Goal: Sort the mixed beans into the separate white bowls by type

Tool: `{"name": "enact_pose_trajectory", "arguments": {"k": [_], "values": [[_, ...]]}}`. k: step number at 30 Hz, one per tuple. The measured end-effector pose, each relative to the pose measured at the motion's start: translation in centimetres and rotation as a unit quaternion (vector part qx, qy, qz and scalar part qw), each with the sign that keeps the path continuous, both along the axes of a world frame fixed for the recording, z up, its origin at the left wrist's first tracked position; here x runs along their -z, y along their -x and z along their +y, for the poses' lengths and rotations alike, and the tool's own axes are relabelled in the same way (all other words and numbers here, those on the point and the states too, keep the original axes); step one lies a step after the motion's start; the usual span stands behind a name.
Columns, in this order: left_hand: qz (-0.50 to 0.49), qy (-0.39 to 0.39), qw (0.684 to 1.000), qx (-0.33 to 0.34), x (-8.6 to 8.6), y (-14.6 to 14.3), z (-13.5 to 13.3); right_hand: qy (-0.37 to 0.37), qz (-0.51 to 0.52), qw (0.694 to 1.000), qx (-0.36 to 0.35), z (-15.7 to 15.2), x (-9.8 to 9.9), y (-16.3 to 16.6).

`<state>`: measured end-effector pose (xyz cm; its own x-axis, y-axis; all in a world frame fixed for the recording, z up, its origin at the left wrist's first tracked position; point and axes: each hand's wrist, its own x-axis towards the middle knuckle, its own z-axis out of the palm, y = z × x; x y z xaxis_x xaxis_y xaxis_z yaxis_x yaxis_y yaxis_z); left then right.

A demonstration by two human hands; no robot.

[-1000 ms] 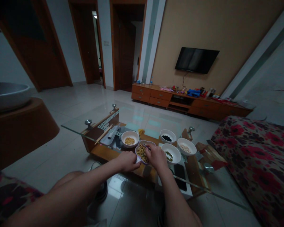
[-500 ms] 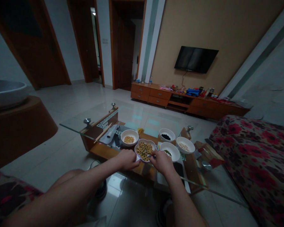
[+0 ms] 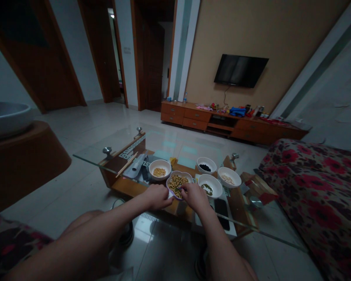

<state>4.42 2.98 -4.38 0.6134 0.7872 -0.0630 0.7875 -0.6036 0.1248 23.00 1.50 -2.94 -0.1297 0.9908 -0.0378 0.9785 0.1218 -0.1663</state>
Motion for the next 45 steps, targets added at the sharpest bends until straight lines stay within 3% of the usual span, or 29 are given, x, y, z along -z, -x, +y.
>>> {"name": "enact_pose_trajectory", "arguments": {"k": [31,45], "values": [[0.003,0.0,1.0,0.003,0.11,0.16,0.15,0.004,0.006,1.0,-0.018,-0.04,0.35,-0.61],[0.013,0.007,1.0,0.003,0.05,0.05,0.12,-0.036,0.038,0.998,-0.033,-0.19,-0.05,-0.4]]}}
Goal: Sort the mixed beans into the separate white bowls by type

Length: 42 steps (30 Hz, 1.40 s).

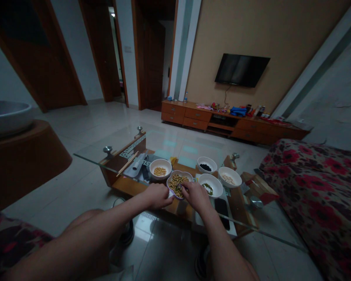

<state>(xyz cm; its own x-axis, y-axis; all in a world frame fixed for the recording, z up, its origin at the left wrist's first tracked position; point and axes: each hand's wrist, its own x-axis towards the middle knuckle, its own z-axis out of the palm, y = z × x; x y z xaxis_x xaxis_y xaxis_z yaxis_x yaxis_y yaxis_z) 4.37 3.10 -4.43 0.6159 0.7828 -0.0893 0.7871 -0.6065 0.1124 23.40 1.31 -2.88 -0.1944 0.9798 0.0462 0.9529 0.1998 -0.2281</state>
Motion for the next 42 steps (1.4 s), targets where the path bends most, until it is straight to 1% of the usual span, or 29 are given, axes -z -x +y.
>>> {"name": "enact_pose_trajectory", "arguments": {"k": [7,12,18,23,28,32,37,42], "values": [[-0.008,-0.001,1.0,-0.001,-0.2,0.0,-0.1,-0.042,0.015,0.999,-0.01,0.1,0.1,0.3],[-0.012,-0.011,1.0,-0.001,0.2,0.0,0.0,-0.079,0.03,0.996,-0.021,0.3,0.1,0.9],[-0.021,-0.02,1.0,0.012,0.8,0.1,0.2,-0.119,0.059,0.991,-0.002,0.7,0.1,2.6],[-0.026,-0.018,0.999,0.01,0.8,0.2,0.2,-0.16,0.063,0.985,-0.009,1.4,0.4,4.4],[-0.034,-0.017,0.999,0.003,0.6,0.1,0.1,-0.153,0.054,0.987,-0.001,1.9,0.9,5.8],[-0.038,-0.015,0.999,-0.005,0.4,0.1,0.0,-0.14,0.049,0.989,0.007,2.1,1.1,6.1],[-0.03,-0.014,0.999,-0.001,0.5,0.1,0.0,-0.138,0.042,0.989,0.01,1.9,0.7,5.3],[-0.023,-0.009,1.0,0.009,0.5,0.2,0.1,-0.131,0.037,0.991,0.012,1.2,-0.1,3.4]]}}
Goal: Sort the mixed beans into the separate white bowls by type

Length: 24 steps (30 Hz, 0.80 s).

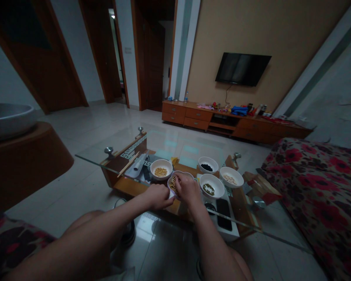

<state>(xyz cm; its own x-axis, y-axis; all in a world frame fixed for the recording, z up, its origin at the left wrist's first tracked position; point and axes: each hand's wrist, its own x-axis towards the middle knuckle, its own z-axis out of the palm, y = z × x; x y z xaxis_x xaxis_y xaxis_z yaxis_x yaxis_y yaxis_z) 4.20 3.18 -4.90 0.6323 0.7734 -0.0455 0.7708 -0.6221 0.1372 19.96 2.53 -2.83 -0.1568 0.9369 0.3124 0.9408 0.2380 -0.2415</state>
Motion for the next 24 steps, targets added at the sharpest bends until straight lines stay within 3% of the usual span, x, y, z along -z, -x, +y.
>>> {"name": "enact_pose_trajectory", "arguments": {"k": [12,24], "values": [[0.007,0.002,1.0,-0.006,-0.4,-0.1,-0.2,0.052,-0.043,0.997,0.033,-1.9,-0.1,-3.7],[0.015,0.001,1.0,-0.003,-0.4,-0.1,-0.1,0.151,-0.072,0.986,0.028,-2.0,-0.4,-3.8]]}}
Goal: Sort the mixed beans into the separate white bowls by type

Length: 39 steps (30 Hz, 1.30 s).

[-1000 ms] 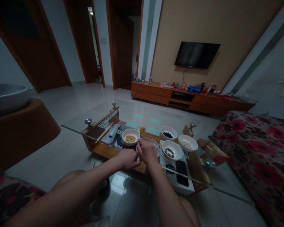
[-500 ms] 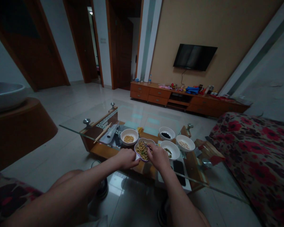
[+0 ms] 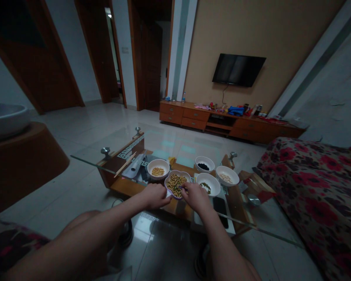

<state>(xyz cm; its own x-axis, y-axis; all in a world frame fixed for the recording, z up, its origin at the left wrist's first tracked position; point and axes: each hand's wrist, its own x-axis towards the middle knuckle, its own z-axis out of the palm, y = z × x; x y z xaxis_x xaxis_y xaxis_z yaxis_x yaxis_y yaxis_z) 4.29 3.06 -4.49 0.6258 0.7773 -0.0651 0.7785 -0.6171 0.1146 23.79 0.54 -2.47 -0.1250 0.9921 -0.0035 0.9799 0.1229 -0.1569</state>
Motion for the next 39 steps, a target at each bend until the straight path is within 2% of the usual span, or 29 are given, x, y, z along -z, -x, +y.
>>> {"name": "enact_pose_trajectory", "arguments": {"k": [39], "values": [[0.003,0.005,1.0,-0.003,-0.23,-0.06,-0.04,-0.014,-0.005,0.999,-0.045,0.22,0.41,0.04]]}}
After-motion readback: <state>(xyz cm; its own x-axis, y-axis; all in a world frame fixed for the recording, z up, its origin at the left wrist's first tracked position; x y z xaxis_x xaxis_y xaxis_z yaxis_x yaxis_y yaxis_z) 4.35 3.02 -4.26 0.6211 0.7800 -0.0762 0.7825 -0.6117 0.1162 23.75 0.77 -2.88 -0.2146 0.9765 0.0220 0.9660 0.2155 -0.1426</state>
